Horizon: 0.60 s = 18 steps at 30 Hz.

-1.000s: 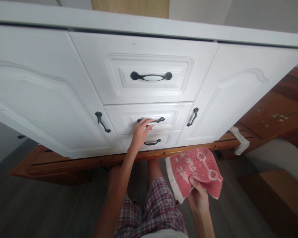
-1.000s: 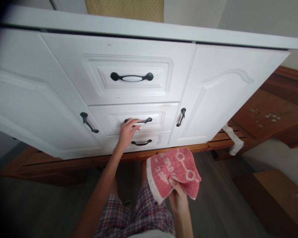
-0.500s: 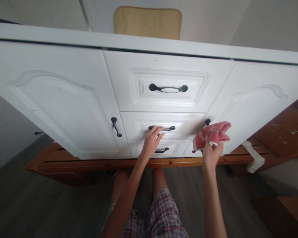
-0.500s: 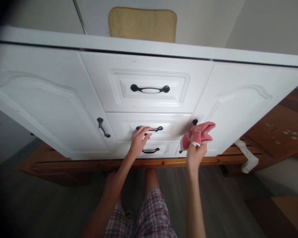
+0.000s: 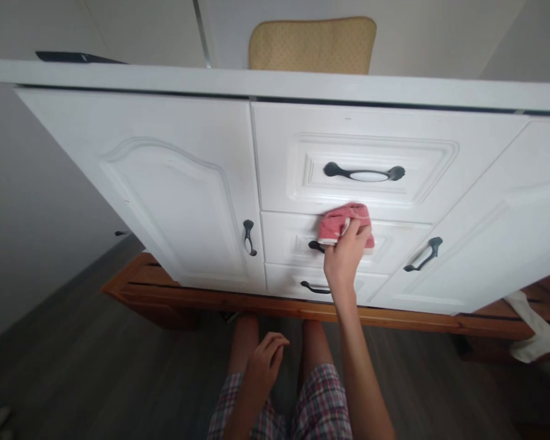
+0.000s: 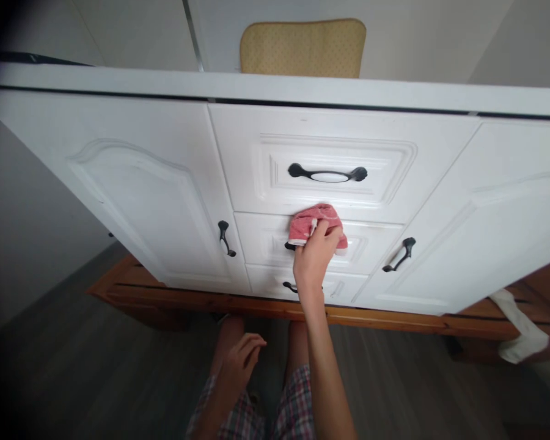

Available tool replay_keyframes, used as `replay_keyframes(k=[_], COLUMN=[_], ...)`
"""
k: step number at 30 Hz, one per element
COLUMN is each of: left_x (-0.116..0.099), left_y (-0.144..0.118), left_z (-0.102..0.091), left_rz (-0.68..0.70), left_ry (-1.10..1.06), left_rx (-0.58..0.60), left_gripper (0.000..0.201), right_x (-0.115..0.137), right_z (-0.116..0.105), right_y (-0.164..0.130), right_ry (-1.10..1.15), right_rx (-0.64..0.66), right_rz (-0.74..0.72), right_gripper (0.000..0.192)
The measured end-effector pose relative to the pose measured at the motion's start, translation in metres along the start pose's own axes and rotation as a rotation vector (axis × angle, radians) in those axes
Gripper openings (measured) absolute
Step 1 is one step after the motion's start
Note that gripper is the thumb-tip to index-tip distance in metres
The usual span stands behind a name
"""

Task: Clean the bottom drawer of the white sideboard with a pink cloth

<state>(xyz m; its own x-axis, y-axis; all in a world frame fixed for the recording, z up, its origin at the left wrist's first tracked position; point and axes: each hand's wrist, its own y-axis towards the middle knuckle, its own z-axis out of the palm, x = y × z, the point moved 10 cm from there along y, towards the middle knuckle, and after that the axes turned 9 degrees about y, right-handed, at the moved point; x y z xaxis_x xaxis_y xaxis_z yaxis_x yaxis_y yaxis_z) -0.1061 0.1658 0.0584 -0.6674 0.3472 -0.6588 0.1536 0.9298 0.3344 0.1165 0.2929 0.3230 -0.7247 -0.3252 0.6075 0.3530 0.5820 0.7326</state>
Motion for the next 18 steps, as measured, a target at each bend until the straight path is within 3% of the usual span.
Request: replay_keyframes(k=[2,4,7,10,14,16,18], left_x=[0.043,0.070,0.083,0.081,0.081,0.085,0.091], left_y=[-0.026,-0.045,-0.054,-0.046,-0.034,-0.035,-0.041], left_z=[0.026,0.048,0.060,0.059,0.060,0.063,0.065], left_rz=[-0.120,-0.186,-0.200,-0.190,-0.171,-0.175,-0.194], left_ry=[0.027,0.027,0.015,0.002,0.003,0.009,0.008], left_rx=[0.071,0.163,0.223,0.230,0.245,0.249,0.242], left_gripper=[0.038,0.040,0.040,0.040,0.041,0.041,0.041], right_x=[0.024,0.047,0.072,0.078,0.054,0.026,-0.013], right_z=[0.020,0.046,0.090,0.120,0.134,0.127,0.107], right_y=[-0.009,-0.021,-0.045,-0.069,-0.107,-0.122,-0.126], right_ry=[-0.016,-0.043,-0.105,-0.134,-0.161,-0.178,-0.185], right_rx=[0.042,0.127,0.295,0.403,0.505,0.515,0.447], right_rz=[-0.038,-0.073,-0.111,-0.142,-0.222,-0.246,-0.208], right_gripper=[0.051,0.052,0.047,0.040,0.039,0.043,0.047])
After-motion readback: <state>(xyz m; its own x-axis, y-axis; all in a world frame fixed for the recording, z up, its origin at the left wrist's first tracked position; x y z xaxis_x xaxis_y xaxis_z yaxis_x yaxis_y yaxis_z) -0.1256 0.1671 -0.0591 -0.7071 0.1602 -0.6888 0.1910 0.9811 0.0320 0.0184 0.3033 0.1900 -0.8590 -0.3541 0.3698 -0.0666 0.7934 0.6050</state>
